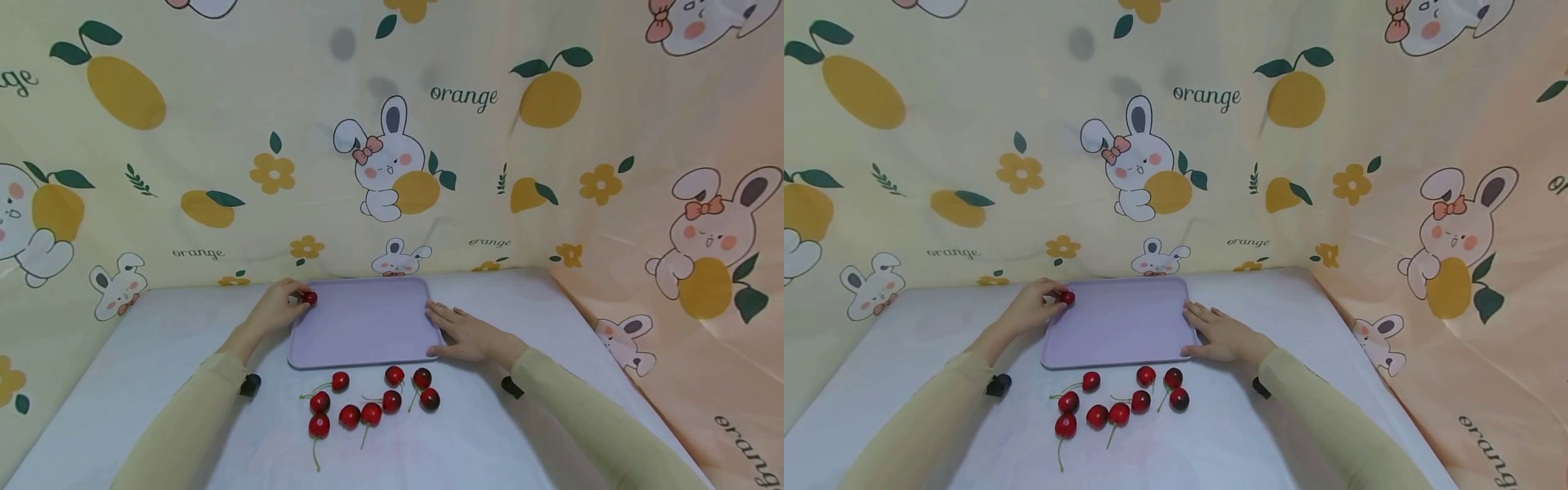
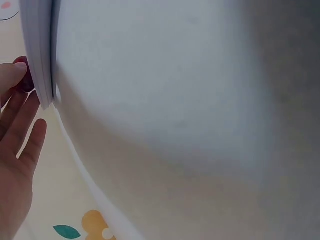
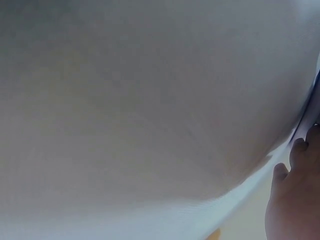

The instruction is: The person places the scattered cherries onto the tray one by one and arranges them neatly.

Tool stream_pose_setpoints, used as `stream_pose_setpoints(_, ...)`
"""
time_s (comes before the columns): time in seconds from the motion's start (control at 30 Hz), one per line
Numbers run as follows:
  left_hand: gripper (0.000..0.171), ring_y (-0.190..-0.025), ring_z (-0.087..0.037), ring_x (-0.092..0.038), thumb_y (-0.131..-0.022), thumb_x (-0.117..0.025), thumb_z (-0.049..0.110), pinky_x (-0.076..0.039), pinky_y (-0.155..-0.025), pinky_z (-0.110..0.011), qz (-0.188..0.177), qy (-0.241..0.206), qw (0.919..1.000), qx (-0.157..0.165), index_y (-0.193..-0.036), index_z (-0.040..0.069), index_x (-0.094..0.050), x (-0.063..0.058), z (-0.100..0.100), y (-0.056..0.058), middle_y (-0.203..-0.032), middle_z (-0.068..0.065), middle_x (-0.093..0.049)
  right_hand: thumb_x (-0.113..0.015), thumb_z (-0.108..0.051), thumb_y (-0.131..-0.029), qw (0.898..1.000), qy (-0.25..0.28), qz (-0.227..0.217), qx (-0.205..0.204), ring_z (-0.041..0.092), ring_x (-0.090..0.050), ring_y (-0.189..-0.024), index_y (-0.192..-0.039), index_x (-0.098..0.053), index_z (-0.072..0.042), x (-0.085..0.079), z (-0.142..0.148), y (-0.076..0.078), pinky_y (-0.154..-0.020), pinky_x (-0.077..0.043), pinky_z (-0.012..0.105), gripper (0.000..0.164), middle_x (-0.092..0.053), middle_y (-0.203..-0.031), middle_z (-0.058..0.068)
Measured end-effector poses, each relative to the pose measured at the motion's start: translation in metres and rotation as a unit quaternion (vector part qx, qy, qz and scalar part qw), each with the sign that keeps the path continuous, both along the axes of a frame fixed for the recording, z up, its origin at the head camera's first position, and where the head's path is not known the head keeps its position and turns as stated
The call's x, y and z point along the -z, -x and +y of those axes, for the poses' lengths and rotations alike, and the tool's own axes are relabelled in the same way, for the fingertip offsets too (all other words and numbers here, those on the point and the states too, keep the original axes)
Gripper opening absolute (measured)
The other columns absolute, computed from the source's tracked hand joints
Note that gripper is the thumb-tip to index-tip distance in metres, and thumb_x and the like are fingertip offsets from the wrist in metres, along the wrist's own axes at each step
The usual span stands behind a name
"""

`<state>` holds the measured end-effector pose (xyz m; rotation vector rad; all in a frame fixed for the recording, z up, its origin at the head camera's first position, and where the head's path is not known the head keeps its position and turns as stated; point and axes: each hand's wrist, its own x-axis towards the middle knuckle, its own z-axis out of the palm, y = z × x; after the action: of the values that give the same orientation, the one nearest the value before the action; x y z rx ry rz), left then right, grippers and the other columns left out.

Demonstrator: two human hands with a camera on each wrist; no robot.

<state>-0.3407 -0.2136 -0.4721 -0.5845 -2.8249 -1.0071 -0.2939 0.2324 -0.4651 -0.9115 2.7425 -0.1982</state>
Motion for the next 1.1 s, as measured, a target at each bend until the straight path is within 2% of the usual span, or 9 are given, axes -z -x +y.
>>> stream_pose_setpoints(0.17,0.033,-0.114,-0.036,-0.064,-0.095,-0.073,0.006,-0.051,-0.103,-0.056,-0.006,0.019,0.9998,-0.002,-0.127,-0.001,-0.068,-0.0024,0.0019,-0.0006,-0.124,-0.02,-0.065,-0.047,-0.074,-0.098,1.0,-0.008,0.004,0.001,0.025,-0.01,-0.16,-0.167,-0.015,-0.012,0.0014,-0.001,0.0006,-0.128,-0.015,0.048,0.098,-0.005,-0.175,0.004)
stream_pose_setpoints(0.4,0.032,-0.115,-0.036,-0.064,-0.096,-0.072,0.008,-0.053,-0.1,-0.055,-0.007,0.052,0.9985,-0.014,-0.126,0.001,-0.069,-0.0019,0.0047,0.0001,-0.125,-0.018,-0.065,-0.047,-0.075,-0.097,1.0,-0.013,0.002,0.011,0.025,-0.011,-0.16,-0.167,-0.016,-0.013,0.0033,-0.0013,0.0009,-0.128,-0.015,0.048,0.099,-0.005,-0.175,0.003)
stream_pose_setpoints(0.8,0.033,-0.113,-0.036,-0.064,-0.095,-0.073,0.007,-0.054,-0.098,-0.055,-0.004,0.05,0.9987,-0.011,-0.127,0.0,-0.068,-0.0023,0.0052,-0.0024,-0.123,-0.019,-0.064,-0.046,-0.076,-0.096,1.0,-0.012,0.002,0.012,0.025,-0.011,-0.16,-0.167,-0.015,-0.014,0.0041,-0.0014,0.0011,-0.128,-0.015,0.047,0.099,-0.005,-0.175,0.003)
stream_pose_setpoints(1.1,0.035,-0.115,-0.037,-0.064,-0.095,-0.072,0.006,-0.053,-0.101,-0.055,-0.007,0.032,0.9994,-0.007,-0.128,-0.002,-0.066,-0.0021,0.0049,-0.0019,-0.126,-0.02,-0.062,-0.046,-0.078,-0.095,1.0,-0.012,0.003,0.017,0.025,-0.012,-0.16,-0.167,-0.016,-0.015,0.0065,-0.0002,0.0021,-0.128,-0.015,0.047,0.1,-0.005,-0.175,0.002)
